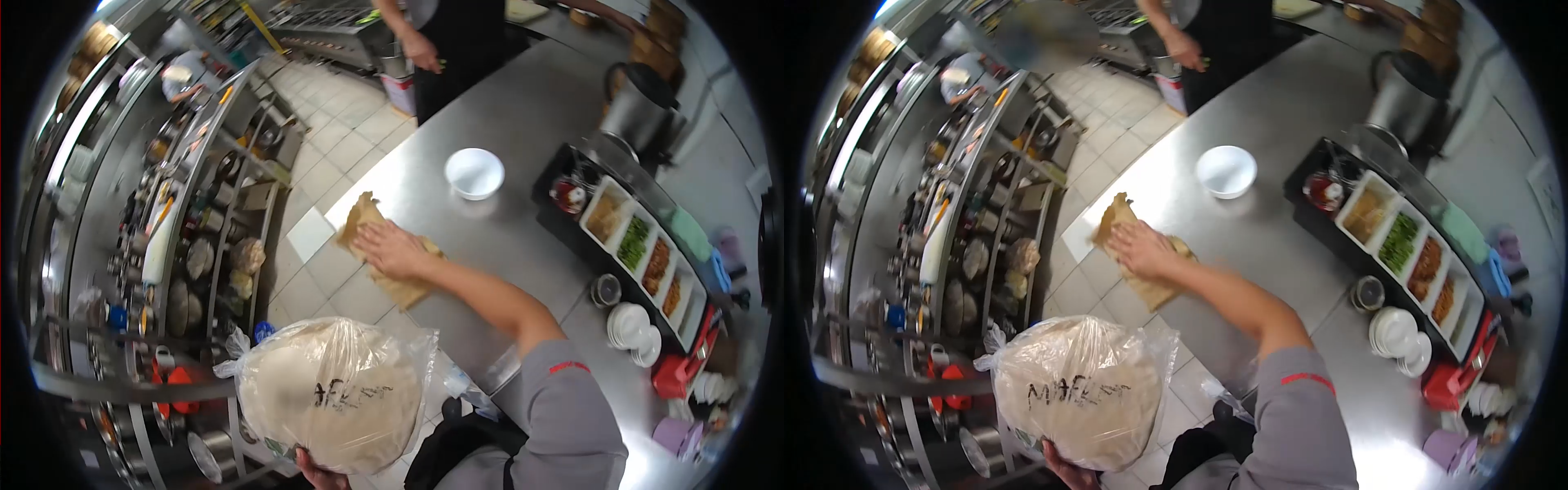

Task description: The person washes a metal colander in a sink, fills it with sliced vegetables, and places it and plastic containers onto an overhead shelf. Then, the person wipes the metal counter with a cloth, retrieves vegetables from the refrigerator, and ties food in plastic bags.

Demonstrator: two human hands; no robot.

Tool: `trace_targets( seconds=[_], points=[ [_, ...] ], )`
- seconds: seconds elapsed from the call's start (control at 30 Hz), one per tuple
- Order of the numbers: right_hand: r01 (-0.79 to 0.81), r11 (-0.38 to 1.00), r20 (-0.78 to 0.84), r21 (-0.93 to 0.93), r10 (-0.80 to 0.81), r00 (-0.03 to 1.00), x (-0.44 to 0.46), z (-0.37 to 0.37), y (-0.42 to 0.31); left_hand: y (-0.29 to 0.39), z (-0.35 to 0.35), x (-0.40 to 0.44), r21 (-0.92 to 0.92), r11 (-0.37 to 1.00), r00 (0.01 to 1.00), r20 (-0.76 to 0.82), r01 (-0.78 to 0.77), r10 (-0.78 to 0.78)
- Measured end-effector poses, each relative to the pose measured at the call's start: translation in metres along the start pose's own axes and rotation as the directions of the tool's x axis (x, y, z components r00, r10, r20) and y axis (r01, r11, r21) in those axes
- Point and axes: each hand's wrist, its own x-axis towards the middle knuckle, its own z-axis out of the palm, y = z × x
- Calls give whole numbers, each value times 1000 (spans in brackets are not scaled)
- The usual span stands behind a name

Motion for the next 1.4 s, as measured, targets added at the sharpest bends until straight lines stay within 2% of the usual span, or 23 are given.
trace_targets(
  seconds=[0.13, 0.17, 0.27, 0.4, 0.47, 0.53, 0.57, 0.67, 0.7, 0.77, 0.87, 0.9, 0.93, 0.97, 1.0, 1.03, 1.07, 1.1, 1.13, 1.17, 1.23, 1.3, 1.4],
  points=[
    [-319, 944, 19, -83, 321, 947, -115, -63, -19, 12, 19, 31, 89, 996, 982, 190, -3, -14],
    [-422, 900, -59, -108, 418, 907, -134, -84, -23, 16, 29, 37, -89, 994, 863, 506, 60, -7],
    [-719, 678, -362, -151, 639, 679, -172, -123, -29, 31, 37, 72, -1, 995, 795, 601, 100, -80],
    [-750, 639, -345, -171, 675, 653, -177, -159, -94, 52, 73, 90, 96, 965, 585, 779, 243, -225],
    [-723, 600, -348, -342, 634, 691, -206, -157, -152, 58, 83, 95, 204, 979, 574, 798, 25, -182],
    [-826, 541, -378, -157, 740, 557, -235, -183, -231, 70, 99, 82, 177, 942, 476, 827, 285, -299],
    [-884, 449, -375, -131, 803, 464, -253, -194, -264, 65, 99, 89, 191, 951, 416, 865, 242, -280],
    [-992, 127, -379, -16, 917, 124, -315, -220, -339, 51, 100, 108, 185, 974, 467, 855, 133, -226],
    [-1000, 6, -450, 11, 893, 0, -337, -228, -365, 54, 94, 109, 148, 974, 365, 928, -174, -76],
    [-976, -214, -541, 47, 815, -205, -392, -232, -378, 41, 105, 112, -81, 720, 25, 991, -689, 135],
    [-866, -494, -631, 71, 650, -423, -472, -231, -410, 87, 124, 94, 741, 520, 549, 667, -424, -503],
    [-806, -578, -636, 126, 577, -513, -497, -232, -418, 93, 133, 110, 532, 254, 377, 797, -807, -471],
    [-738, -650, -635, 180, 497, -592, -522, -235, -426, 102, 147, 142, 165, -51, 169, 850, -985, -499],
    [-671, -707, -653, 222, 403, -641, -556, -237, -431, 110, 158, 170, -255, -322, -22, 814, -912, -581],
    [-599, -756, -664, 262, 310, -681, -589, -241, -438, 130, 158, 128, -620, -492, -147, 699, -611, -699],
    [-510, -793, -662, 333, 189, -726, -624, -247, -444, 131, 155, 81, 24, -134, 82, 891, -991, -446],
    [-423, -812, -657, 402, 66, -751, -650, -254, -445, 125, 159, 28, -120, 13, -116, 914, -993, -390],
    [-398, -819, -710, 412, -15, -704, -668, -258, -436, 99, 180, -14, -17, 203, -129, 821, -979, -556],
    [-395, -900, -719, 186, 149, -679, -673, -263, -426, 61, 169, -69, 52, 579, -212, 900, -814, -380],
    [-378, -924, -688, -52, 307, -657, -667, -268, -411, 40, 152, -150, -172, 639, -386, 898, -750, -212],
    [-655, -754, -753, -60, 465, -466, -650, -277, -378, -36, 144, -237, -285, 749, -670, 691, -598, -272],
    [-838, -545, -760, 18, 537, -365, -643, -298, -350, -92, 122, -324, -405, 759, -748, 645, -510, -158],
    [-886, -454, -678, 94, 622, -391, -685, -318, -356, -148, 100, -400, -445, 715, -693, 716, -540, -78]
  ],
)
